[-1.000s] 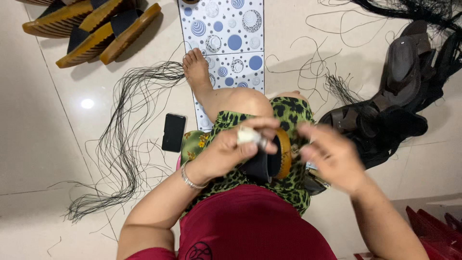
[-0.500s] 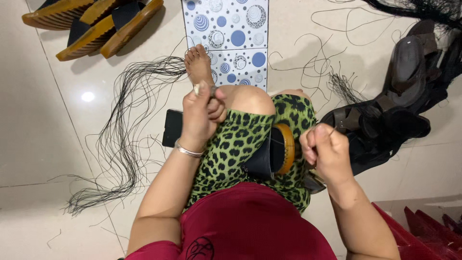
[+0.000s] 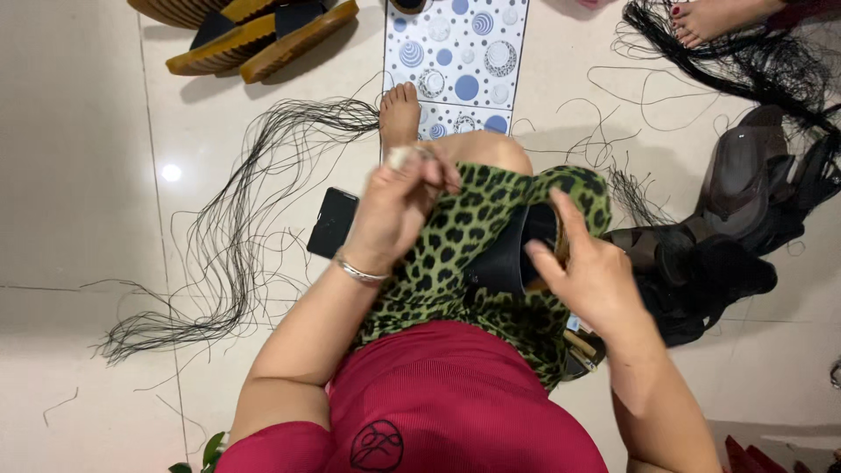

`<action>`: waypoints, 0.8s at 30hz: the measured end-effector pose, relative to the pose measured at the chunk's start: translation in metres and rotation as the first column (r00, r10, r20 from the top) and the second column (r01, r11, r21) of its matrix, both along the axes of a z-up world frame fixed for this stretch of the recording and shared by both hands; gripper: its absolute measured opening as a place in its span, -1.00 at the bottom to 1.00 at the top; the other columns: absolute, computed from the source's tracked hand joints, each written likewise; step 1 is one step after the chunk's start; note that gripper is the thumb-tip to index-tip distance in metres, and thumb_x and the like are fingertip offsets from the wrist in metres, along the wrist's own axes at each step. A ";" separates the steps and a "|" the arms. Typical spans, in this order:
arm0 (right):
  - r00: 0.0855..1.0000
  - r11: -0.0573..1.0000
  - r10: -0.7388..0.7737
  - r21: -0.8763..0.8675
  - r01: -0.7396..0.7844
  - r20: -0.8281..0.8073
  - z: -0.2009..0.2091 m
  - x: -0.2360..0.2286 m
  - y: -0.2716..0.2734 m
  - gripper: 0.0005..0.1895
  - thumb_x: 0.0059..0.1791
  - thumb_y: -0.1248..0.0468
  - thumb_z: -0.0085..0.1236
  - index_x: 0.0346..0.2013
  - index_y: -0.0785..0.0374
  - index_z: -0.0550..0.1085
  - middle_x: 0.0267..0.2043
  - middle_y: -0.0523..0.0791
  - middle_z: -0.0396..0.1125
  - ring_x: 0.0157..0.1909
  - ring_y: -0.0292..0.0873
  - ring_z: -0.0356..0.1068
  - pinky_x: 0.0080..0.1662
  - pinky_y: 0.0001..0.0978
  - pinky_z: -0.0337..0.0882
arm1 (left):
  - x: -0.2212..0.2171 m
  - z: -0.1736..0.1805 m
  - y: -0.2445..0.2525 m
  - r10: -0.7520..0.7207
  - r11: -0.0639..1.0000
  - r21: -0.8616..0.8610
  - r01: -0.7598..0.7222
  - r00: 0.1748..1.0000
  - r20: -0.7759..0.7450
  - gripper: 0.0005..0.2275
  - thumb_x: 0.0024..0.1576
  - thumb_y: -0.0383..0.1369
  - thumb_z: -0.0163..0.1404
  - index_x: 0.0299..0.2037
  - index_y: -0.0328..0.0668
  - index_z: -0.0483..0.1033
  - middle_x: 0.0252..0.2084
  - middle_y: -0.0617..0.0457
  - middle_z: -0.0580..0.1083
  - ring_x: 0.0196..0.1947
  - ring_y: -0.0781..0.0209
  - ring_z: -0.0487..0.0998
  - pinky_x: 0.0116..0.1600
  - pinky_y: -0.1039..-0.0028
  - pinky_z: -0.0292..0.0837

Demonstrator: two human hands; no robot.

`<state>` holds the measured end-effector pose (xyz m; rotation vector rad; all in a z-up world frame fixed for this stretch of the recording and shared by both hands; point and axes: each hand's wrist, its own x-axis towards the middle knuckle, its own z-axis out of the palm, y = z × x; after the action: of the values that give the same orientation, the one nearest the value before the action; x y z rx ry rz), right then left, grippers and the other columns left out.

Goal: The person uses a needle and thread to stitch along the edge of a dark shoe sole, pulling the thread tight through pre-existing holes while holding the shoe in their lap.

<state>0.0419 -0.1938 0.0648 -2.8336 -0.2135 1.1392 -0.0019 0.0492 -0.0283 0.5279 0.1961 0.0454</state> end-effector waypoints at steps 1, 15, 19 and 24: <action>0.980 0.991 0.029 0.121 -0.054 0.195 -0.021 -0.011 -0.015 -0.29 0.00 -0.05 0.03 0.46 -0.20 0.17 -0.04 -0.04 0.52 -0.28 0.18 0.51 -0.14 0.09 0.44 | -0.006 0.007 0.012 0.065 0.997 0.033 -0.065 0.998 -0.011 -0.78 0.29 -0.30 -0.03 -0.38 -0.22 0.47 -0.25 -0.01 0.50 -0.20 0.13 0.55 -0.01 0.36 0.53; 0.707 0.293 -0.703 0.873 0.390 -0.079 -0.064 -0.082 -0.104 -0.24 0.03 0.41 0.12 0.47 0.13 0.03 -0.09 0.02 0.41 -0.31 -0.29 0.32 -0.32 -0.49 0.36 | -0.097 -0.080 0.096 0.281 -0.170 0.870 0.463 0.869 -0.408 -0.69 0.29 -0.15 -0.01 -0.17 -0.31 0.52 0.05 -0.21 0.39 0.03 -0.22 0.45 0.11 0.10 0.31; 0.881 0.634 -0.408 0.768 0.085 0.239 -0.021 -0.063 -0.130 -0.34 0.13 0.38 -0.01 0.50 0.29 0.03 0.12 0.15 0.27 0.02 -0.02 0.34 0.10 -0.15 0.45 | -0.068 -0.051 0.053 0.183 -0.472 0.850 0.232 0.969 -0.163 -0.54 0.15 -0.15 0.18 0.10 -0.38 0.47 0.28 -0.40 0.27 0.28 -0.39 0.24 0.32 -0.13 0.12; 0.932 0.830 0.043 0.506 -0.233 0.360 -0.002 -0.068 -0.115 -0.49 0.08 0.39 0.09 0.31 -0.06 0.44 0.02 -0.08 0.37 -0.03 -0.16 0.45 -0.05 -0.40 0.42 | -0.022 0.010 -0.036 -0.240 -0.055 0.985 -0.165 0.959 0.148 -0.38 0.05 0.12 0.13 0.14 -0.25 0.49 0.26 -0.19 0.32 0.33 -0.23 0.32 0.46 -0.07 0.17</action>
<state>-0.0262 -0.3091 0.0631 -2.4856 -0.6636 0.4794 -0.0236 0.0132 -0.0178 2.1346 -0.2264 0.2328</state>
